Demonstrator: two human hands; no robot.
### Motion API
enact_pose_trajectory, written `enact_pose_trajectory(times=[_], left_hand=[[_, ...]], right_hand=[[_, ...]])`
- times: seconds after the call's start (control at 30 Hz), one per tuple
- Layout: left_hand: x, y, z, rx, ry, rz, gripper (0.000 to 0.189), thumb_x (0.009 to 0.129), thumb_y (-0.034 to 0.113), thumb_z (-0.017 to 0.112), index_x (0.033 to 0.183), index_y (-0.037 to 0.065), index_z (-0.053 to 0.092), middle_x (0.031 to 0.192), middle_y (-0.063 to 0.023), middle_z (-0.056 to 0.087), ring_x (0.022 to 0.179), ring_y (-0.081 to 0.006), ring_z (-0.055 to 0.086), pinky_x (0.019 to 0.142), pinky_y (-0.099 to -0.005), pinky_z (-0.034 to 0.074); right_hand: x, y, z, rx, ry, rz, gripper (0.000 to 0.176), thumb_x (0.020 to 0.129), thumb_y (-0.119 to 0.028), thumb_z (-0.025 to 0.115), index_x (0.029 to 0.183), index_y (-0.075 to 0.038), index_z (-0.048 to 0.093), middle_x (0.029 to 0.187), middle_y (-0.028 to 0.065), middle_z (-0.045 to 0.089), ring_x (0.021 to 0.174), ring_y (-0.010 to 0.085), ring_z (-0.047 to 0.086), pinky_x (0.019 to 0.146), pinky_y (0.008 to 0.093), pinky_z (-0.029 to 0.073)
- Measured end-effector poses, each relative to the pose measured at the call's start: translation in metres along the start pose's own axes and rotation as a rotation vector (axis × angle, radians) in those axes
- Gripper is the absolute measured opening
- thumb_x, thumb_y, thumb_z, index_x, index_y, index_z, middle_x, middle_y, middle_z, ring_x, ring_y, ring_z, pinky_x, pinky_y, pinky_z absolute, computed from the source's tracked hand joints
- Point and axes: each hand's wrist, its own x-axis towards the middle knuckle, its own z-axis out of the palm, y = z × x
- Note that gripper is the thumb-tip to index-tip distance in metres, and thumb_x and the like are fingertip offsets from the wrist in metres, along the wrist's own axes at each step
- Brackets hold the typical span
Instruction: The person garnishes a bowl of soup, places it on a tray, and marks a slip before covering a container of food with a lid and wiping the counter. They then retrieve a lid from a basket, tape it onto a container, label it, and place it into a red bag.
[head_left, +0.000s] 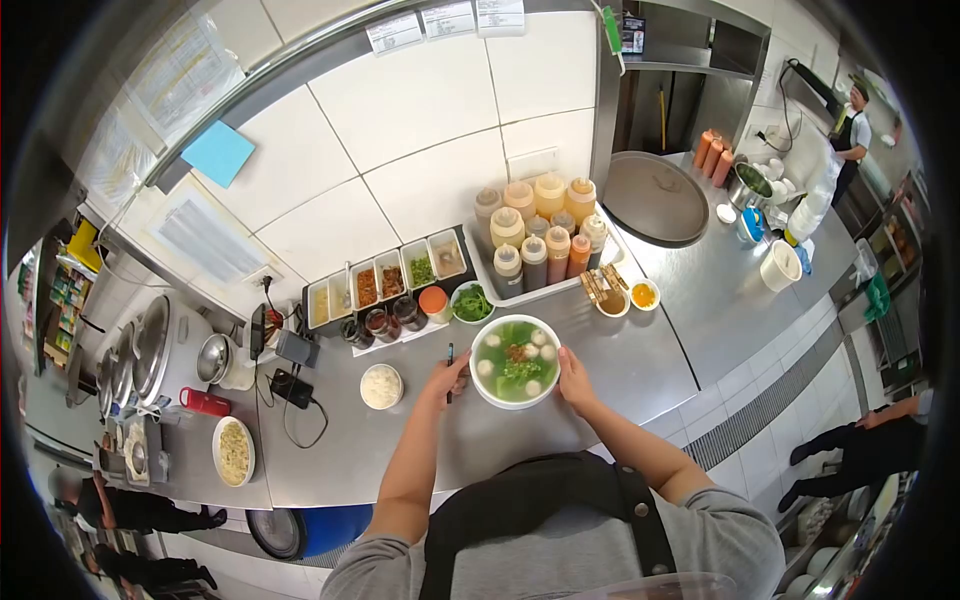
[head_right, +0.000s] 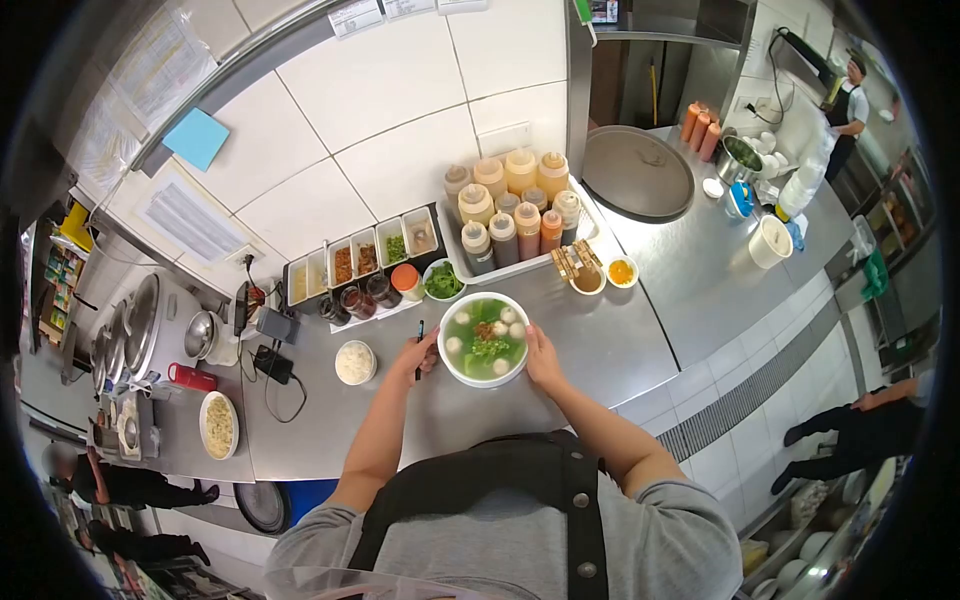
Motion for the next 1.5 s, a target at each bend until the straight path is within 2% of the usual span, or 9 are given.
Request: enact_pose_trajectory(times=[0.2,0.3,0.5,0.63,0.8,0.9,1.17,1.27,1.5], left_hand=[[-0.010,-0.014,0.014,-0.050,0.000,0.050,0.037,0.094,0.042,0.073,0.086,0.010,0.057,0.064,0.0079,0.045,0.045,-0.0020,0.036,0.037,-0.0212,0.026],[-0.017,-0.022,0.027,-0.046,0.003,0.066,0.034,0.094,0.040,0.073,0.084,0.010,0.059,0.061,0.0094,0.043,0.044,-0.0025,0.034,0.038,-0.0225,0.025],[-0.056,-0.027,0.090,-0.010,0.037,0.073,0.031,0.094,0.035,0.073,0.089,0.006,0.067,0.058,0.0109,0.041,0.045,-0.0028,0.033,0.040,-0.0242,0.022],[-0.077,-0.027,0.145,0.037,0.054,0.054,0.039,0.093,0.036,0.074,0.105,0.000,0.069,0.061,0.0079,0.047,0.046,-0.0021,0.034,0.042,-0.0224,0.027],[-0.079,-0.021,0.234,0.145,0.067,0.054,0.036,0.096,0.038,0.070,0.106,0.003,0.071,0.060,0.0097,0.046,0.046,-0.0011,0.033,0.043,-0.0224,0.025],[-0.066,-0.014,0.296,0.099,0.015,0.034,0.038,0.098,0.040,0.067,0.111,0.004,0.068,0.058,0.0119,0.040,0.046,-0.0009,0.031,0.042,-0.0229,0.023],[0.009,0.003,0.458,-0.065,-0.005,-0.017,0.042,0.097,0.052,0.064,0.098,0.010,0.063,0.056,0.0108,0.038,0.042,-0.0013,0.032,0.039,-0.0224,0.023],[0.052,0.022,0.504,0.007,0.021,0.021,0.044,0.097,0.054,0.063,0.093,0.011,0.059,0.060,0.0084,0.042,0.042,-0.0023,0.032,0.039,-0.0217,0.025],[0.166,0.092,0.564,-0.151,-0.100,0.075,0.043,0.099,0.047,0.064,0.102,0.005,0.058,0.081,0.0010,0.053,0.045,-0.0007,0.032,0.038,-0.0178,0.025]], right_hand=[[-0.008,0.007,-0.002,-0.006,0.107,-0.051,0.050,0.111,-0.037,0.038,0.130,0.004,0.061,0.114,0.0126,0.070,0.105,0.0191,0.063,0.095,0.0330,0.048],[-0.015,0.021,-0.014,0.051,0.129,-0.014,0.050,0.110,-0.036,0.038,0.133,0.003,0.060,0.119,0.0211,0.069,0.112,0.0289,0.064,0.099,0.0373,0.047],[-0.045,0.034,-0.073,0.067,0.133,0.096,0.049,0.111,-0.034,0.037,0.137,0.003,0.057,0.126,0.0187,0.066,0.118,0.0273,0.061,0.104,0.0382,0.044],[-0.060,-0.039,-0.133,0.108,0.102,0.009,0.051,0.111,-0.032,0.036,0.148,0.003,0.043,0.143,0.0200,0.052,0.133,0.0283,0.049,0.112,0.0369,0.037],[-0.049,-0.064,-0.223,-0.039,0.132,0.007,0.053,0.111,-0.029,0.034,0.154,0.002,0.031,0.155,0.0205,0.036,0.143,0.0295,0.034,0.118,0.0385,0.026],[-0.026,-0.076,-0.282,-0.100,0.132,-0.006,0.055,0.111,-0.026,0.033,0.157,0.002,0.024,0.162,0.0209,0.026,0.150,0.0302,0.025,0.122,0.0395,0.019],[0.079,-0.109,-0.447,-0.142,0.016,0.131,0.055,0.110,-0.027,0.037,0.158,-0.002,0.025,0.156,0.0234,0.036,0.142,0.0288,0.039,0.116,0.0380,0.031],[0.134,-0.101,-0.490,-0.279,0.102,-0.118,0.054,0.110,-0.027,0.039,0.156,-0.002,0.029,0.157,0.0229,0.037,0.145,0.0312,0.037,0.118,0.0391,0.028],[0.278,-0.083,-0.539,-0.214,0.134,-0.220,0.056,0.109,-0.033,0.041,0.155,-0.002,0.031,0.158,0.0224,0.036,0.148,0.0340,0.034,0.119,0.0400,0.027]])
